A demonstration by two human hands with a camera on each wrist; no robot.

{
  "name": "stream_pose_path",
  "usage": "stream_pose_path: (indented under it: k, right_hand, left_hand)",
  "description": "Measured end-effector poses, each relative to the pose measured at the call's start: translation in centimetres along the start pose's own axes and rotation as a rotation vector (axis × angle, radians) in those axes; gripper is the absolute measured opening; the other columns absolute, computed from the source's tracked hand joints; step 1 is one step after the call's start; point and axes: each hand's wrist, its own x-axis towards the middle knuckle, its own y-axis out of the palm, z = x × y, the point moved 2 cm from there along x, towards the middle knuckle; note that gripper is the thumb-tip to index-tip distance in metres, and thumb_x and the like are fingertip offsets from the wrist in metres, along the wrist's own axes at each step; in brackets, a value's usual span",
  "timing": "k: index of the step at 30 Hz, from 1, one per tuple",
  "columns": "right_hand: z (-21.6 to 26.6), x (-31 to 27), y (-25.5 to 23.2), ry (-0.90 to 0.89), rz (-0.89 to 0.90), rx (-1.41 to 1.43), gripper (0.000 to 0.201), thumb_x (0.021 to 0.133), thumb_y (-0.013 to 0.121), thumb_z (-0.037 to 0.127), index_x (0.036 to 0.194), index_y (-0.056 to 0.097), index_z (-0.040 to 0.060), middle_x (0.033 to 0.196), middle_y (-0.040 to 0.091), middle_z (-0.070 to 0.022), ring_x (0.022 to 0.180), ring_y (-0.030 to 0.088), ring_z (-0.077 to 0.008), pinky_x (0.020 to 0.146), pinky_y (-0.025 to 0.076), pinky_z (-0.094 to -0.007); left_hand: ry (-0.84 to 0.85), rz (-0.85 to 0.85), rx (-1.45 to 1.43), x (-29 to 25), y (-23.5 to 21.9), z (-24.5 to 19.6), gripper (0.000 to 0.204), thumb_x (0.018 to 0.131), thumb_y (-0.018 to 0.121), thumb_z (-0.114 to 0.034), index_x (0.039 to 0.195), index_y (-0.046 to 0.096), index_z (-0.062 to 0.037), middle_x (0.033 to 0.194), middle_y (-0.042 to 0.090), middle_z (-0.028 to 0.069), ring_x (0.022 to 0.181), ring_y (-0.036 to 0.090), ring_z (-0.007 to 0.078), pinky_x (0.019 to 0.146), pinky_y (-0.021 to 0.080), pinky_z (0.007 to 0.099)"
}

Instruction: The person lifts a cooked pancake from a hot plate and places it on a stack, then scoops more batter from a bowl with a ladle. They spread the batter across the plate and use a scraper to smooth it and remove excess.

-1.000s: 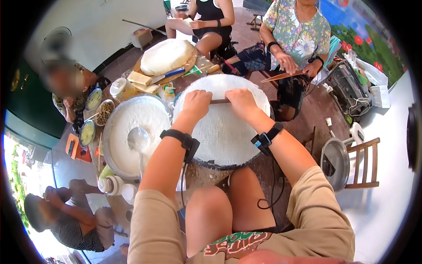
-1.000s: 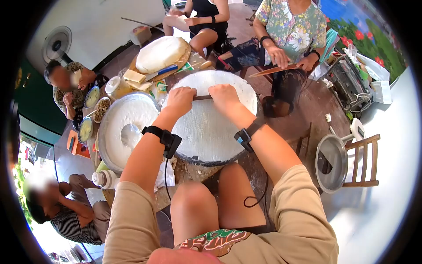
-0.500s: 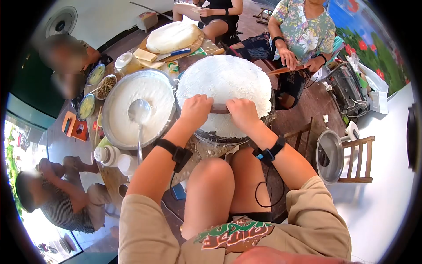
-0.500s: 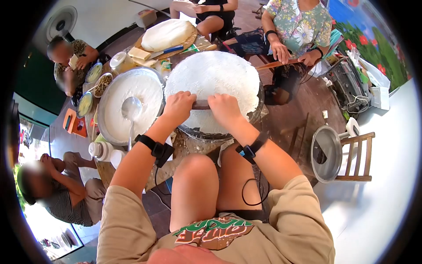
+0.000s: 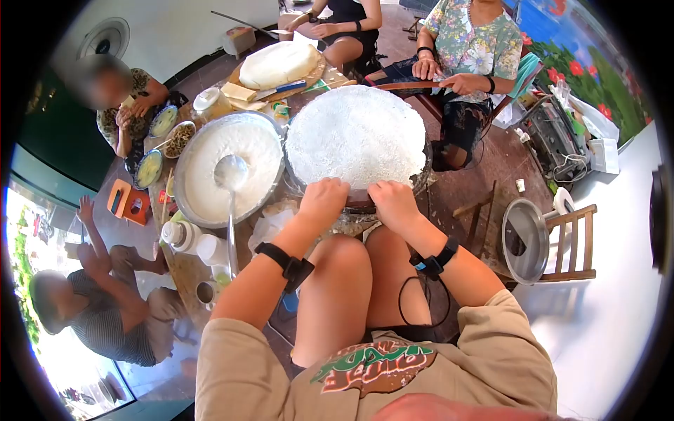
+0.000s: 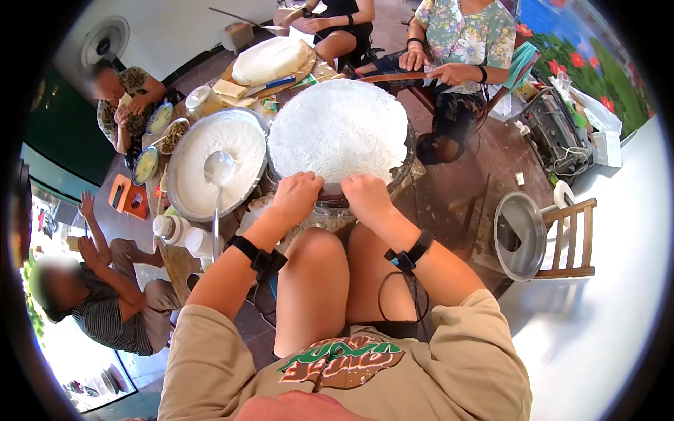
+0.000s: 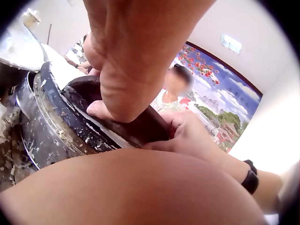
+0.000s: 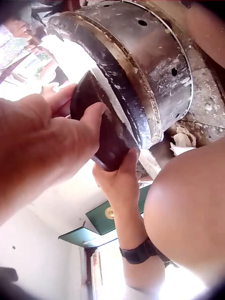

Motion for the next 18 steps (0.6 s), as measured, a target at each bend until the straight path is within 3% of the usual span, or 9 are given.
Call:
stream_pose_path:
  k: [11,14,17,18]
  right_hand:
    - [-0.4,-3.3,-1.3,-0.004,0.0,-0.008,0.006,0.07,0.056,0.004,0.074,0.054,0.0068,0.07,0.059,-0.0088,0.07,0.062,-0.0279,0.059,0.05,-0.0369]
    - [-1.2,-4.6,-0.9,0.015,0.078,0.072,0.009,0.07,0.06,0.005,0.078,0.056,0.006,0.073,0.061,-0.0106,0.073,0.062,-0.0294,0.061,0.05,-0.0383]
    - [-0.8,-3.8,-4.5,0.112,0.054,0.271,0.016,0.07,0.063,0.008,0.085,0.059,0.0064,0.079,0.063,-0.0125,0.076,0.063,-0.0313,0.064,0.05,-0.04]
    - [-1.0,-3.1,-5.0,0.167,0.032,0.384,0.025,0.069,0.067,0.009,0.094,0.061,0.0047,0.082,0.063,-0.0164,0.078,0.062,-0.0329,0.069,0.05,-0.0382]
  left_hand:
    - [0.084,0.055,0.006,-0.7,-0.3,-3.0,0.011,0.068,0.061,-0.002,0.077,0.056,-0.0071,0.078,0.059,0.0092,0.079,0.061,0.0272,0.065,0.049,0.0384]
    - [0.1,0.266,0.049,-0.2,-1.5,-3.8,0.016,0.068,0.061,0.0,0.081,0.056,-0.0064,0.081,0.061,0.0098,0.082,0.062,0.0292,0.067,0.049,0.0398]
    - [0.094,0.232,-0.034,0.7,-4.3,-4.4,0.025,0.069,0.061,0.0,0.092,0.056,-0.0049,0.089,0.062,0.0116,0.089,0.061,0.0319,0.073,0.048,0.0418]
    - [0.069,0.119,-0.103,1.1,-5.7,-4.5,0.029,0.07,0.062,-0.001,0.098,0.055,-0.0046,0.092,0.062,0.012,0.09,0.06,0.0327,0.075,0.048,0.042]
